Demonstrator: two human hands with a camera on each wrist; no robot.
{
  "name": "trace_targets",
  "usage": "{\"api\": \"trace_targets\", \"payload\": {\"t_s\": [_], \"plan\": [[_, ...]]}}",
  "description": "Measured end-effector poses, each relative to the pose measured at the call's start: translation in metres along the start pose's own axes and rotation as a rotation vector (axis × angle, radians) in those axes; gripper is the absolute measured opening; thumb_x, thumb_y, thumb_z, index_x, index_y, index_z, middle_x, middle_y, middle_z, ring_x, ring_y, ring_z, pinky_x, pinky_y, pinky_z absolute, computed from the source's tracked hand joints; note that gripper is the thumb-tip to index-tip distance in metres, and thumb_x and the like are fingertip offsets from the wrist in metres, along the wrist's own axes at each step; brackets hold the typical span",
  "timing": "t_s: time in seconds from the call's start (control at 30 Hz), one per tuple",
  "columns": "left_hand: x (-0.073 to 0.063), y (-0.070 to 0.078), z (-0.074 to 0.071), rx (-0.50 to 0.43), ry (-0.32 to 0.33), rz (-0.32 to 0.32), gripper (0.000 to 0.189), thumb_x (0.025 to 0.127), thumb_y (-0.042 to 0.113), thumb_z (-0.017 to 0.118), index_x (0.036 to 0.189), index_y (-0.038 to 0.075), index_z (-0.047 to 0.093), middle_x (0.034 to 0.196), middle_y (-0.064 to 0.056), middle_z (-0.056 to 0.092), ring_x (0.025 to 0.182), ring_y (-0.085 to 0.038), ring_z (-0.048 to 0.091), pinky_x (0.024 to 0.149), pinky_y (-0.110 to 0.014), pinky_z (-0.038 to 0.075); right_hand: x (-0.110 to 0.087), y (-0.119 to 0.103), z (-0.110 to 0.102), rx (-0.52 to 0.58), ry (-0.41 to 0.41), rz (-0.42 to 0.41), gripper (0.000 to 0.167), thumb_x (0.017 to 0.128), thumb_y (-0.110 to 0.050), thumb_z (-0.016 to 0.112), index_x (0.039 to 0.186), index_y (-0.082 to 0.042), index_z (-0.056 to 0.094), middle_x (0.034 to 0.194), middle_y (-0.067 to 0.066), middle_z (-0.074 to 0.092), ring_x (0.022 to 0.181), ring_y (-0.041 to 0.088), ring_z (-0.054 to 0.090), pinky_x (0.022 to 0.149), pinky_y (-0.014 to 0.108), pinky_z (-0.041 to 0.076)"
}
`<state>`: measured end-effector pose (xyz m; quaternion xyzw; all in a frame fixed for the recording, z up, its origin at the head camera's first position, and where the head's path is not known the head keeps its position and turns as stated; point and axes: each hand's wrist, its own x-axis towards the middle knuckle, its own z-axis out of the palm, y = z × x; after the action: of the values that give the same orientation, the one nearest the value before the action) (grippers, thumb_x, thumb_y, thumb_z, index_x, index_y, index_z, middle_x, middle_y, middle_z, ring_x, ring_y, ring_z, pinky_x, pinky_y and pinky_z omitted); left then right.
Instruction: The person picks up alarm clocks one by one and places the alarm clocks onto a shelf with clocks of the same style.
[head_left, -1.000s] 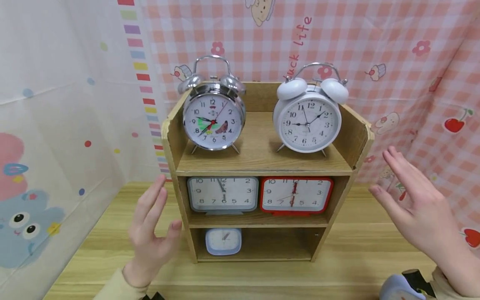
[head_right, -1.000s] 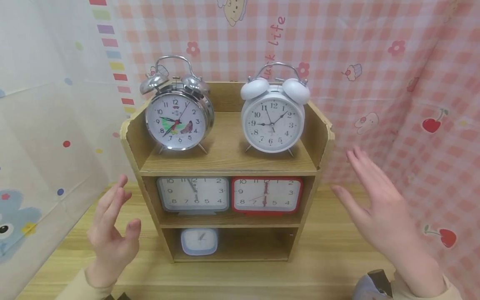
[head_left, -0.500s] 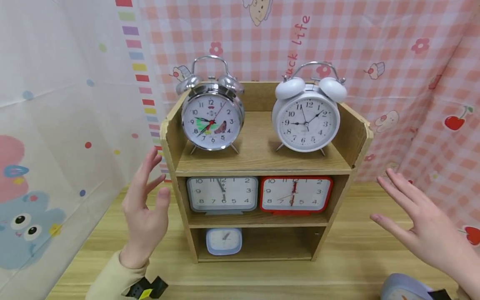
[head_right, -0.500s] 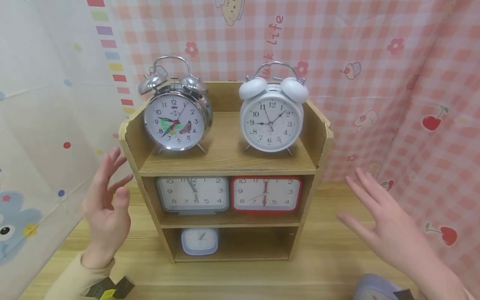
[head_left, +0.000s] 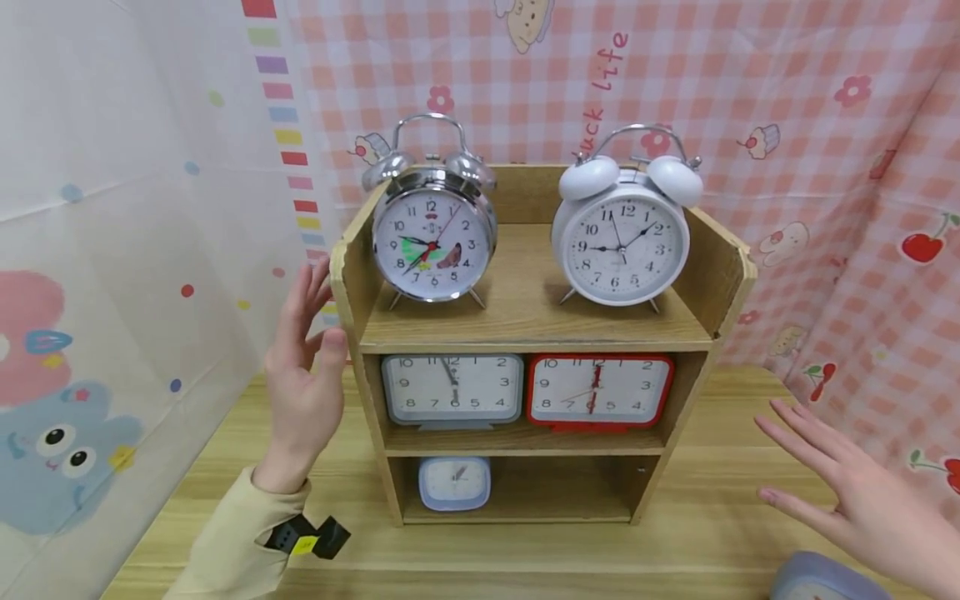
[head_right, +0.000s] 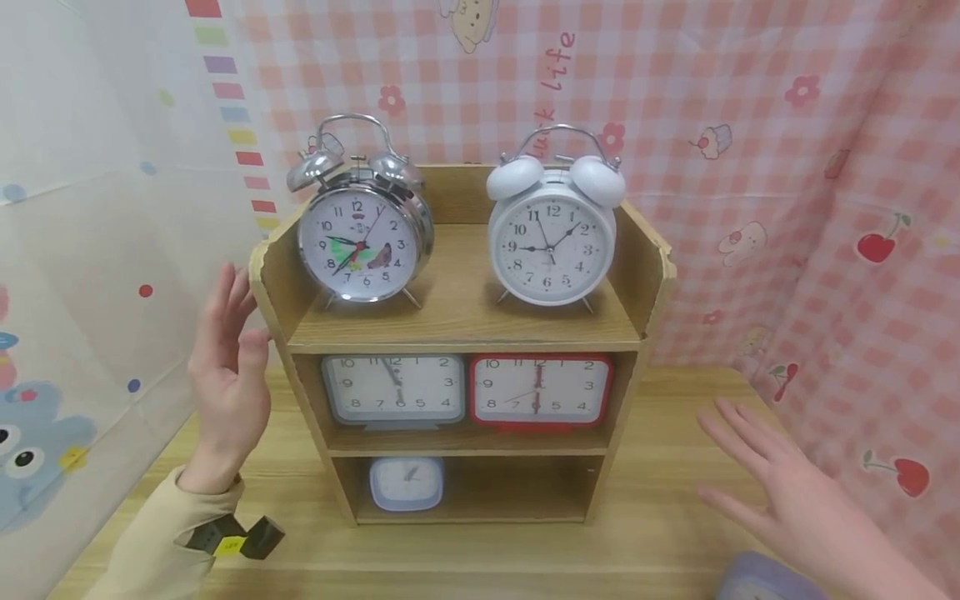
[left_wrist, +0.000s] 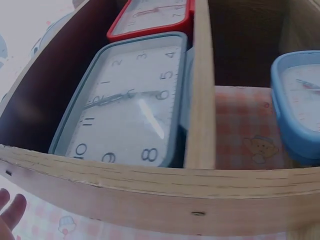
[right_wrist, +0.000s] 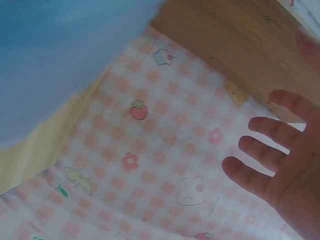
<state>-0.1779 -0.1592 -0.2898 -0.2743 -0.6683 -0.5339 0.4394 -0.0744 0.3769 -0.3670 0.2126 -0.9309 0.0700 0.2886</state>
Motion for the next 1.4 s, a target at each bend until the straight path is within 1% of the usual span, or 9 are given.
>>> {"api": "trace_targets", "payload": {"t_s": [0.07, 0.13, 0.33, 0.5, 0.77, 0.97, 1.1, 1.2, 1.4], "plan": [[0.004, 0.001, 0.001, -0.008, -0.006, -0.01, 0.077, 0.105, 0.055, 0.055, 0.161, 0.005, 0.039, 0.163, -0.013, 0.051, 0.143, -0.007, 0.056, 0.094, -0.012, 0.052, -0.007, 0.003, 0.003, 0.022, -0.03, 0.008, 0.099, 0.067, -0.031, 0.097, 0.156, -0.023, 0.052, 0.166, 0.011, 0.046, 0.149, -0.025, 0.007, 0.094, -0.005, 0.033], [0.007, 0.002, 0.001, -0.01, -0.015, -0.015, 0.078, 0.105, 0.056, 0.055, 0.161, 0.005, 0.038, 0.164, -0.012, 0.05, 0.144, -0.008, 0.055, 0.095, -0.013, 0.051, -0.013, 0.005, 0.006, 0.046, -0.053, 0.016, 0.099, 0.068, -0.029, 0.096, 0.156, -0.023, 0.051, 0.169, 0.003, 0.041, 0.15, -0.024, 0.006, 0.107, -0.007, 0.017], [0.016, 0.002, 0.003, -0.014, -0.039, -0.009, 0.083, 0.102, 0.063, 0.055, 0.161, 0.006, 0.039, 0.164, -0.009, 0.05, 0.146, -0.009, 0.054, 0.095, -0.014, 0.051, -0.03, 0.013, 0.016, 0.049, -0.1, -0.006, 0.103, 0.063, -0.03, 0.099, 0.155, -0.026, 0.053, 0.167, -0.031, 0.019, 0.15, -0.026, 0.008, 0.1, -0.007, 0.019], [0.022, 0.002, 0.006, -0.03, -0.036, -0.011, 0.088, 0.099, 0.069, 0.054, 0.161, 0.008, 0.04, 0.163, -0.008, 0.052, 0.143, -0.009, 0.056, 0.094, -0.015, 0.051, -0.04, 0.02, 0.025, 0.083, -0.105, -0.098, 0.109, 0.056, -0.031, 0.101, 0.154, -0.021, 0.054, 0.167, -0.034, 0.015, 0.151, -0.024, 0.012, 0.103, -0.007, 0.014], [0.03, 0.005, 0.01, -0.058, -0.039, 0.001, 0.082, 0.099, 0.066, 0.056, 0.156, 0.007, 0.049, 0.159, -0.008, 0.056, 0.137, -0.01, 0.06, 0.091, -0.016, 0.053, -0.053, 0.03, 0.034, 0.098, -0.224, -0.155, 0.106, 0.062, -0.039, 0.099, 0.155, -0.023, 0.052, 0.167, -0.037, 0.009, 0.142, -0.024, 0.028, 0.092, -0.006, 0.029], [0.033, 0.004, 0.012, -0.073, -0.012, 0.022, 0.078, 0.099, 0.065, 0.057, 0.15, 0.005, 0.055, 0.153, -0.003, 0.062, 0.122, -0.009, 0.064, 0.068, -0.015, 0.045, -0.061, 0.039, 0.042, 0.082, -0.303, -0.193, 0.098, 0.069, -0.047, 0.095, 0.155, -0.029, 0.052, 0.163, -0.038, 0.004, 0.124, -0.01, 0.057, 0.084, 0.003, 0.042], [0.034, 0.002, 0.011, -0.08, -0.001, 0.051, 0.072, 0.103, 0.058, 0.057, 0.147, 0.001, 0.056, 0.151, 0.0, 0.064, 0.122, -0.011, 0.063, 0.059, -0.015, 0.037, -0.064, 0.045, 0.045, 0.116, -0.292, -0.257, 0.098, 0.069, -0.05, 0.095, 0.155, -0.032, 0.051, 0.162, -0.037, 0.009, 0.121, -0.01, 0.059, 0.084, 0.002, 0.04], [0.035, 0.001, 0.01, -0.081, 0.003, 0.071, 0.067, 0.105, 0.053, 0.056, 0.143, -0.003, 0.058, 0.151, -0.003, 0.064, 0.129, -0.012, 0.062, 0.054, -0.014, 0.032, -0.067, 0.05, 0.045, 0.147, -0.307, -0.282, 0.1, 0.069, -0.051, 0.094, 0.156, -0.034, 0.048, 0.16, -0.033, 0.028, 0.119, -0.011, 0.059, 0.084, 0.001, 0.039], [0.037, 0.0, 0.012, -0.062, 0.008, 0.072, 0.066, 0.105, 0.054, 0.055, 0.138, -0.003, 0.061, 0.15, -0.019, 0.062, 0.134, -0.013, 0.062, 0.051, -0.016, 0.028, -0.076, 0.063, 0.042, 0.202, -0.516, -0.199, 0.09, 0.082, -0.046, 0.088, 0.158, -0.04, 0.041, 0.136, -0.022, 0.065, 0.108, -0.014, 0.061, 0.071, 0.016, 0.05]]}}
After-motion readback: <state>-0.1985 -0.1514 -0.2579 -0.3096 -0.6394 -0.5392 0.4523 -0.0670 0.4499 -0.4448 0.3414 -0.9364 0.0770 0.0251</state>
